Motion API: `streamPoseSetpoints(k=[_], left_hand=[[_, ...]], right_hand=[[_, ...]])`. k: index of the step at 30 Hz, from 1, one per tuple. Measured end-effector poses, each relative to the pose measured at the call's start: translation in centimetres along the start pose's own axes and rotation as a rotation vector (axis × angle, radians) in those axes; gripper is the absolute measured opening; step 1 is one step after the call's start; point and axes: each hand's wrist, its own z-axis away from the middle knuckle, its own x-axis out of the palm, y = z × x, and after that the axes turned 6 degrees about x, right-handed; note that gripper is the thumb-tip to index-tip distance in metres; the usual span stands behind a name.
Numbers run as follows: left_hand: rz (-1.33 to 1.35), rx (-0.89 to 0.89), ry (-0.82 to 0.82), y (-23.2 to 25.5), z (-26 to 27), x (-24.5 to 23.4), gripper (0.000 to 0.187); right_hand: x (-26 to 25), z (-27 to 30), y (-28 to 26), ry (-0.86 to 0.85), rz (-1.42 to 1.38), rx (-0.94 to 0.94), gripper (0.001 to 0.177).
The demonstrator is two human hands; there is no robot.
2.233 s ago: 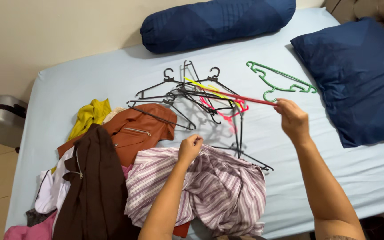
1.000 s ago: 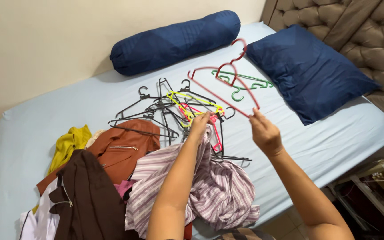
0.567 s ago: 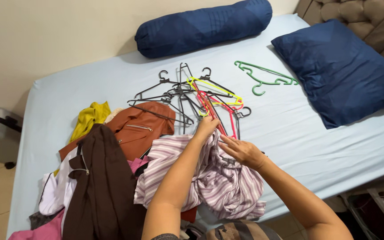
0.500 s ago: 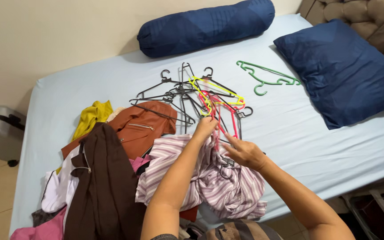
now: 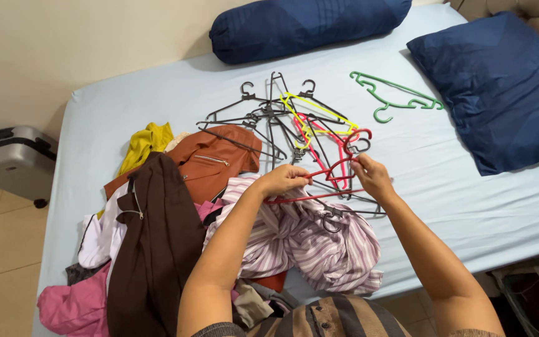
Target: The person hangs several shirts and a sweater in a wardrobe. They pick up each garment from a pile on the bed, place it on a hanger, and then hang it on a rod inside the wardrobe. The person also buttons the shirts after hanging them.
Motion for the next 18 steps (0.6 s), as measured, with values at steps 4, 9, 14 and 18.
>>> streamPoseSetpoints(k=[4,9,14,18], left_hand=[[-0.429,0.07,0.35,0.9,1.3,-0.4,0.04],[-1.011,-0.437,0.11,-1.0,1.4,-1.7,0.036],[-1.073,-0.296,0.279,-2.0,0.6,-0.8,0.018],[-0.949,-0.211,0.551,0.4,-0.4,0.5,0.017]], right_hand=[[-2.0,1.1,-1.4,0.197,0.111,-0.105,0.028],[-4.5,2.7,-3.8,0.298,0.33,-0.172,0.031],[-4.9,4.6,-5.5,0.318,0.383,-0.261,0.03],[-5.1,5.7,-7.0,0.393,0.416,-0.227,0.033]])
